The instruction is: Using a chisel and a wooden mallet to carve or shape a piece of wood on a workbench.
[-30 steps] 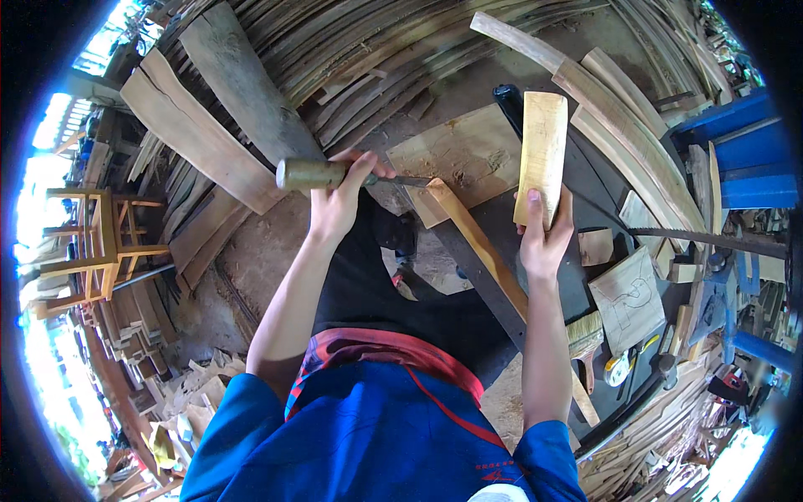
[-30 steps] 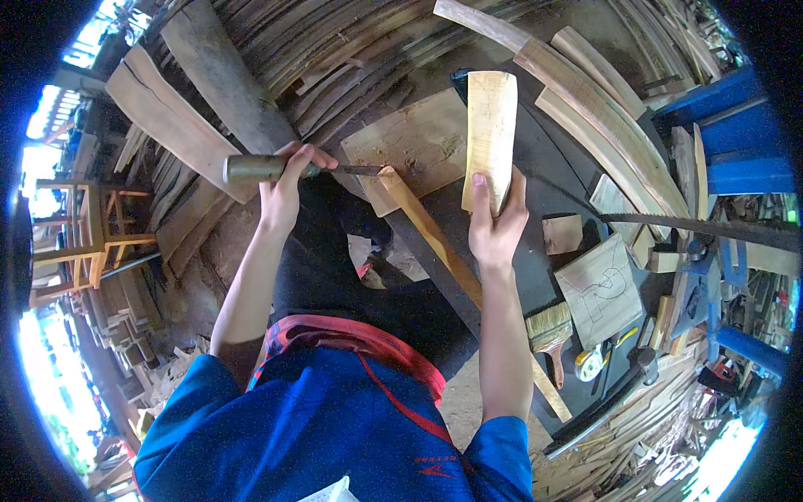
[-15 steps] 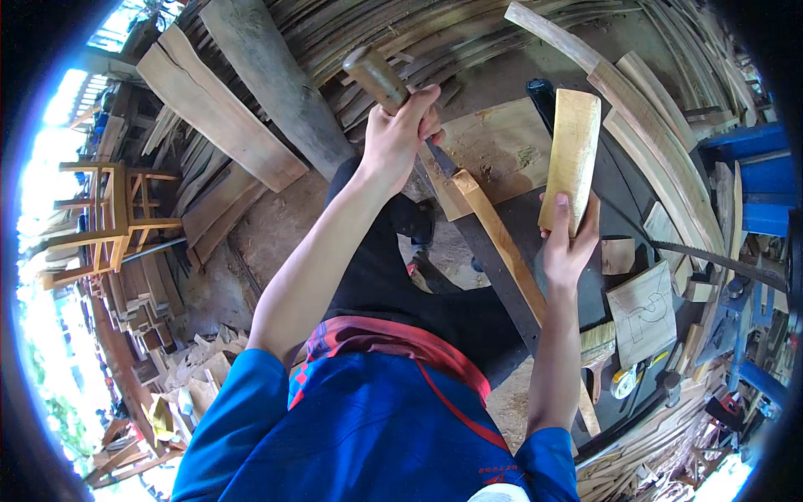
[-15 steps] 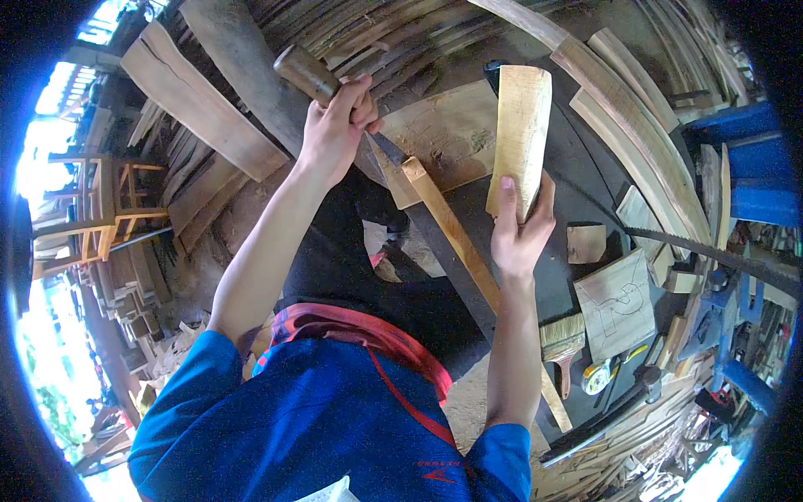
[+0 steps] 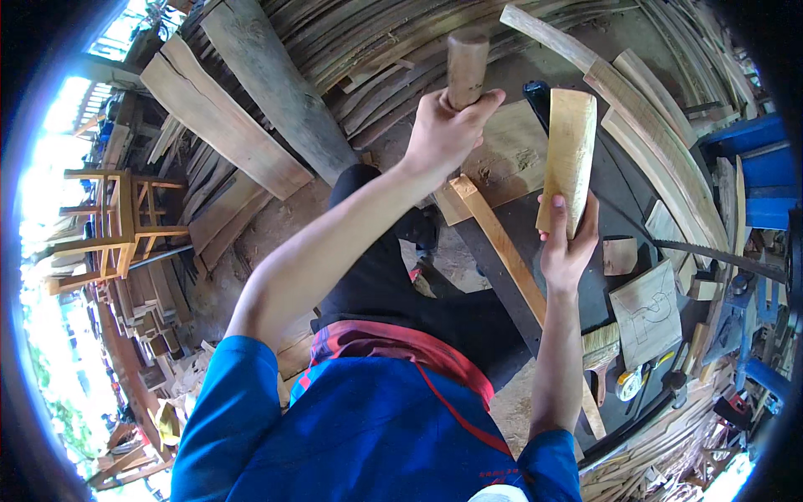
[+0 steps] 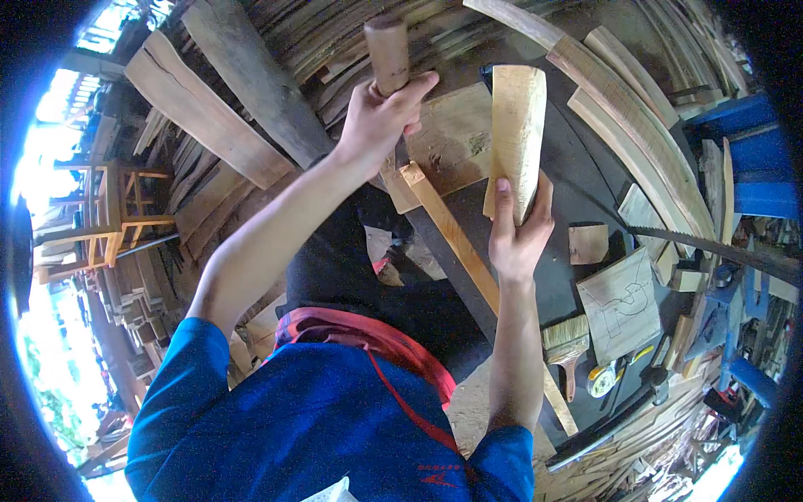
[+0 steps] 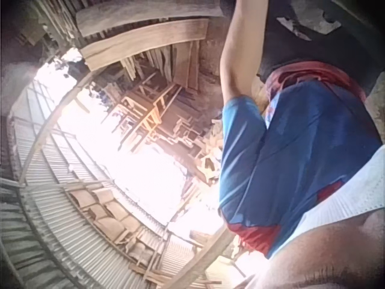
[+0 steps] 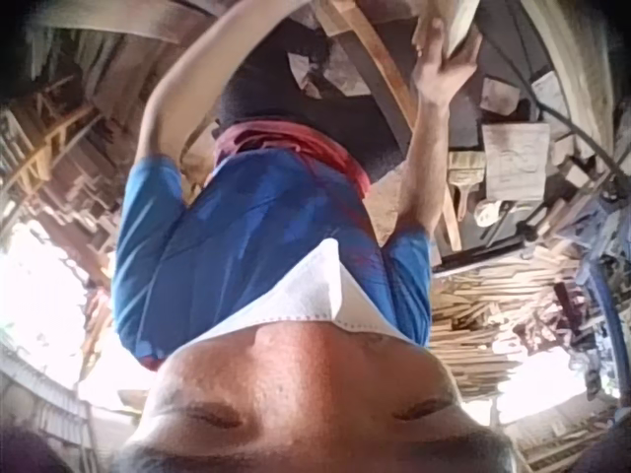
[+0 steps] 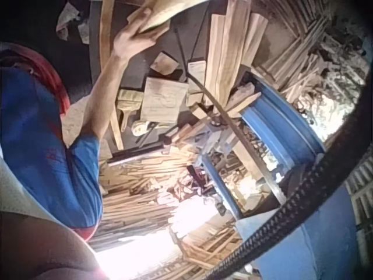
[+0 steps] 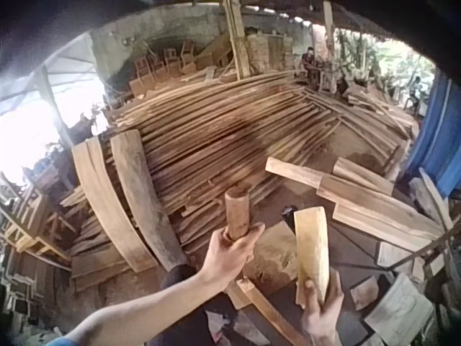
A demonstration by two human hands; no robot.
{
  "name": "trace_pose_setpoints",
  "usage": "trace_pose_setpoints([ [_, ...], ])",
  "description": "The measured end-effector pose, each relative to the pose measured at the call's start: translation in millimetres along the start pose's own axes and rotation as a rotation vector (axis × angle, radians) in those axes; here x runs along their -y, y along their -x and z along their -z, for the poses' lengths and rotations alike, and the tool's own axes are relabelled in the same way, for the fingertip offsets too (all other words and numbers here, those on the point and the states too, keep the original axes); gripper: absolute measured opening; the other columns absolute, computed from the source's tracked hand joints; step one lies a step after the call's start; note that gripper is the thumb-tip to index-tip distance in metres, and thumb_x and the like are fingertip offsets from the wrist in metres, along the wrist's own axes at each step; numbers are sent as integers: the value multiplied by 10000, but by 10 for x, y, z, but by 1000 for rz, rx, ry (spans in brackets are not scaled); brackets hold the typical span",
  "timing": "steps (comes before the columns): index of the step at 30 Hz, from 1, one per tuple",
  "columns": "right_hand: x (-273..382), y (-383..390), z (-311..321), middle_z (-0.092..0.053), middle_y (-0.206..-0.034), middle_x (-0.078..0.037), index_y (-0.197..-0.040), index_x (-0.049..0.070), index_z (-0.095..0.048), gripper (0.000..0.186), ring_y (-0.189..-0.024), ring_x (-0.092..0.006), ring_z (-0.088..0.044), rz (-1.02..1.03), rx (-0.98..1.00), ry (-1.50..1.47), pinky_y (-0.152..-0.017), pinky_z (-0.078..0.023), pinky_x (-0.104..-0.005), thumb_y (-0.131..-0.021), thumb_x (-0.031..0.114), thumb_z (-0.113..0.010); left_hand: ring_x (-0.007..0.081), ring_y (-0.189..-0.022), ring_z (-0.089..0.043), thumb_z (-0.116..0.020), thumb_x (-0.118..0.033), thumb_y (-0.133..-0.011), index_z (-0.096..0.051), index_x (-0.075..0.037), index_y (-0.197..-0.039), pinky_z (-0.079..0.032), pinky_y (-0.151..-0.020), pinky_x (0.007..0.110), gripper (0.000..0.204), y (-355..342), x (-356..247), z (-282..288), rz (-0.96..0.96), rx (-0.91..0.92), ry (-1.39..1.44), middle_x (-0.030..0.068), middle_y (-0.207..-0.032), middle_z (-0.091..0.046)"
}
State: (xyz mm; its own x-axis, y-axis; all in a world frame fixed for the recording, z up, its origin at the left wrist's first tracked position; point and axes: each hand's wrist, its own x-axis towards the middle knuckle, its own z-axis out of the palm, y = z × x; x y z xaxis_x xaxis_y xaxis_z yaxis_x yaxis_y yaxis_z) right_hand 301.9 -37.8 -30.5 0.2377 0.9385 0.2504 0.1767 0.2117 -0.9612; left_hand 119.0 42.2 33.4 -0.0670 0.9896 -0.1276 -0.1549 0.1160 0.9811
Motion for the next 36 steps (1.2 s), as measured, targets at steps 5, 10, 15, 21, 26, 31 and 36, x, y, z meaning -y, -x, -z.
trace_pose_setpoints([
  [5,36,3,61,-662,-829,-125,-1108,-44,-552,351,-728,-138,-605,-101,-13,3,-634,-497,-286,-929,253,-608,35,-496,-417,-686,-214,-875,-499,-93,-620,-322,-469,241,339,191,99,101,-36,-96,8,-58,-569,-474],
  [10,29,-3,60,-660,-844,-123,-1107,-40,-551,339,-757,-136,-602,-112,-15,-1,-663,-494,-285,-931,245,-601,45,-502,-394,-682,-168,-874,-520,-83,-643,-298,-473,249,294,200,134,234,-81,-47,179,-63,-570,-447],
  [15,46,4,35,-658,-864,-137,-1129,-37,-548,341,-780,-156,-609,-79,15,36,-689,-498,-303,-925,231,-603,45,-520,-409,-681,-190,-875,-519,-72,-648,-306,-479,253,302,159,99,195,-105,-35,87,-57,-581,-458],
  [21,832,-141,175,-620,-1021,-177,-1174,-54,-528,435,-909,-230,-602,192,80,265,-788,-478,-339,-922,293,-601,27,-528,-355,-675,-232,-877,-521,-60,-657,-290,-481,250,319,161,277,233,-151,-61,-11,-69,-569,-437],
  [26,1579,-360,252,-634,-982,-223,-1252,-77,-436,580,-848,-280,-654,415,1,211,-713,-521,-349,-902,339,-639,27,-553,-335,-662,-231,-882,-483,-48,-637,-284,-486,260,355,252,135,193,-133,-41,-120,-69,-566,-409],
  [31,1715,-414,19,-645,-993,-151,-1174,87,-546,355,-845,-247,-657,448,452,644,-691,-515,-342,-888,265,-659,30,-570,-333,-668,-220,-874,-472,-39,-646,-291,-494,264,351,236,207,187,-155,-46,-128,-67,-575,-399],
  [36,2041,-290,67,-629,-1022,-176,-1221,-38,-506,510,-899,-270,-634,402,114,364,-738,-513,-376,-876,298,-674,30,-604,-366,-673,-195,-866,-501,-17,-703,-316,-511,262,297,352,126,155,-178,-3,-126,-52,-619,-454],
])
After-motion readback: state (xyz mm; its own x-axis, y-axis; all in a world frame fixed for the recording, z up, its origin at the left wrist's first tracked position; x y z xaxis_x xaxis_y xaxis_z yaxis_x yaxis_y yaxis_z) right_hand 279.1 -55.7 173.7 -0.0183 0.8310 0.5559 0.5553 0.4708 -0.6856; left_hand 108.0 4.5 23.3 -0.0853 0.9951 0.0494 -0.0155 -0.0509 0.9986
